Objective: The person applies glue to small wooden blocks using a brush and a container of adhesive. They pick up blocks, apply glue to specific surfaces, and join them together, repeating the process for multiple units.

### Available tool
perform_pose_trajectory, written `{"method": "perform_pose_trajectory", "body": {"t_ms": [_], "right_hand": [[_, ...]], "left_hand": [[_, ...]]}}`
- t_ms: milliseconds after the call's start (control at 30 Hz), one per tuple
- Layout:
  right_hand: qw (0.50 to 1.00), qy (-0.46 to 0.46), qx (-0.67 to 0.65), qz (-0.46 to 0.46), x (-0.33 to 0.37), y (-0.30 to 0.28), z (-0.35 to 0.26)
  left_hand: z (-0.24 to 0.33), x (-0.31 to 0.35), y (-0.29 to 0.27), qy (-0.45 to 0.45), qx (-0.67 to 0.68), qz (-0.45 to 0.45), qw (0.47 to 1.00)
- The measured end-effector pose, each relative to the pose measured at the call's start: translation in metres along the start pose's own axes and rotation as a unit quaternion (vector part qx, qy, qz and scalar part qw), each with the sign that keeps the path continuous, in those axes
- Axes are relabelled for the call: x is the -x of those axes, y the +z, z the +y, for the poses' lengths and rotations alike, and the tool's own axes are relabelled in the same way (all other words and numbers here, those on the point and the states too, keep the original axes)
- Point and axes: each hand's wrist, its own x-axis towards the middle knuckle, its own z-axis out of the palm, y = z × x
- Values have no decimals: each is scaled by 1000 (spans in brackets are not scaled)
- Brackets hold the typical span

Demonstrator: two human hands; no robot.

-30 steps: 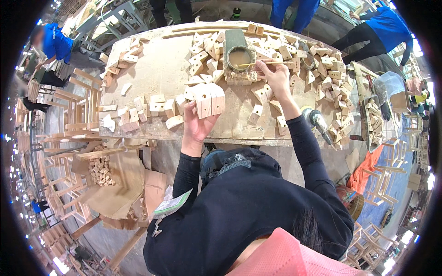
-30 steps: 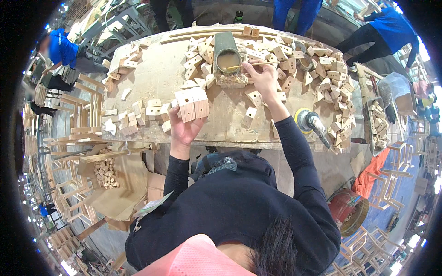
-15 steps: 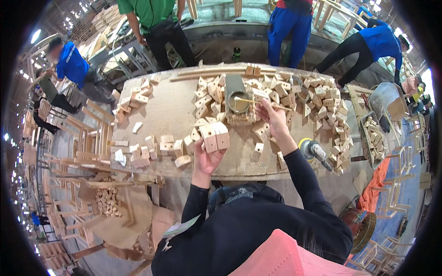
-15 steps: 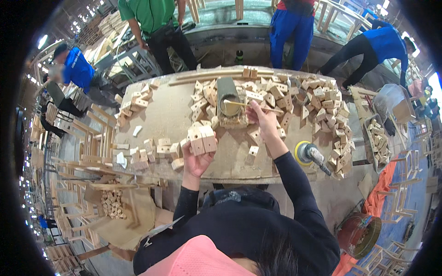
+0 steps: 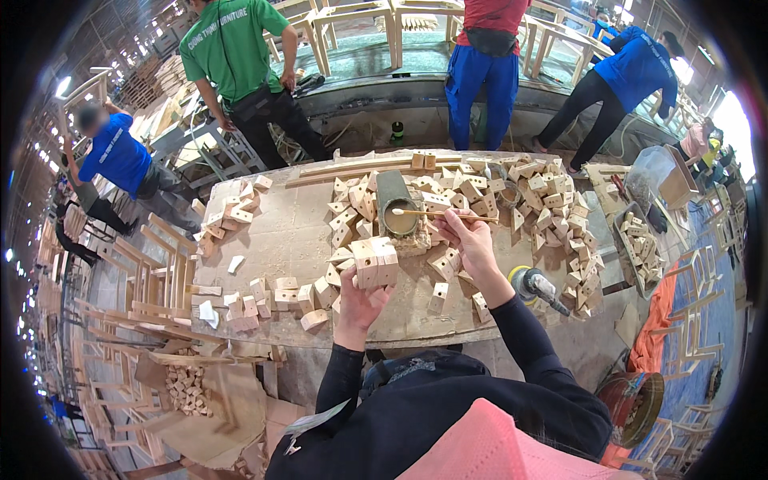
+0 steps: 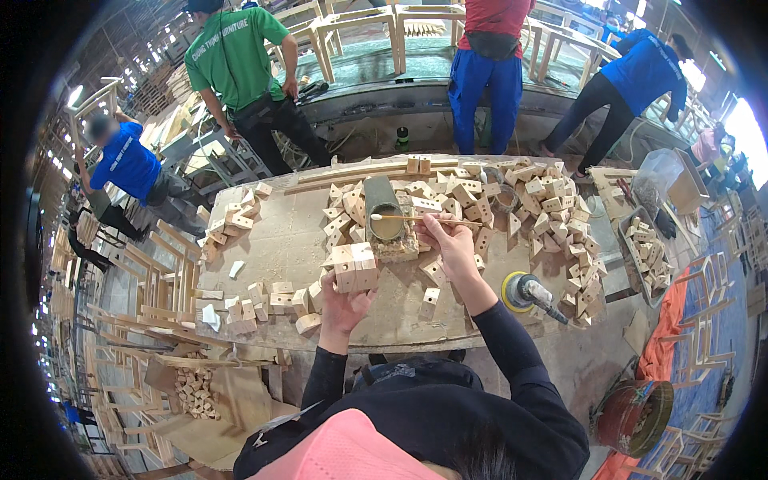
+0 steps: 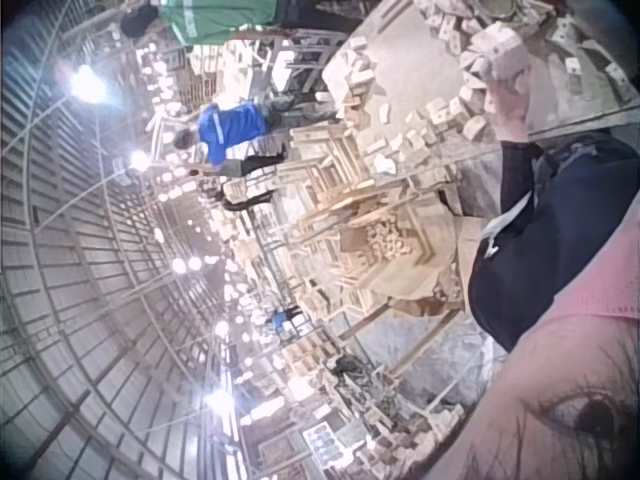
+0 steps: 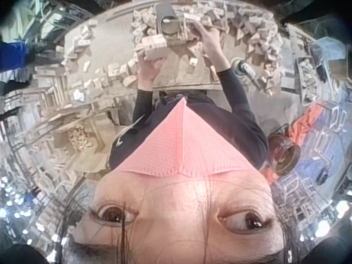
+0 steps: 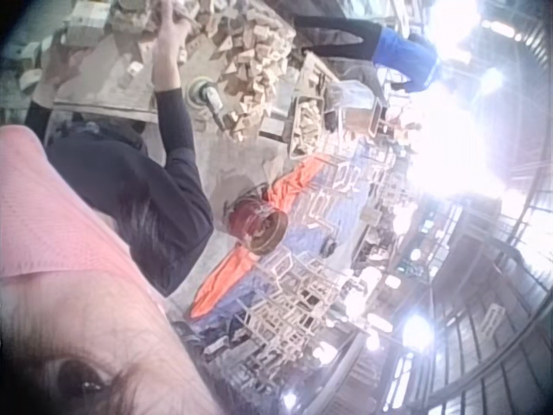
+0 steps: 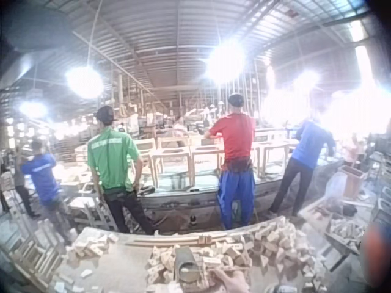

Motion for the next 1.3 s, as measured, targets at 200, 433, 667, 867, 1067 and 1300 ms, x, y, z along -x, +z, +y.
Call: {"method": "perform_pose_trajectory", "body": {"t_ms": [200,433,667,867,1067,1300], "right_hand": [[991,-71,99,-53,41,19,-33],[990,-100,90,-42,66,22,-44],[984,-113,127,-53,70,20,-47],[983,-143,104,-54,69,22,-48],[983,-147,83,-79,71,21,-47],[980,-128,76,-129,79,11,-49]], "left_hand": [[-5,-4,30,19,-12,-59,998],[-4,3,42,-16,21,-126,992],[-3,17,51,-17,61,-159,985],[-1,21,60,-8,37,-164,986],[0,25,62,0,24,-159,987],[-7,23,51,-19,120,-131,984]]}}
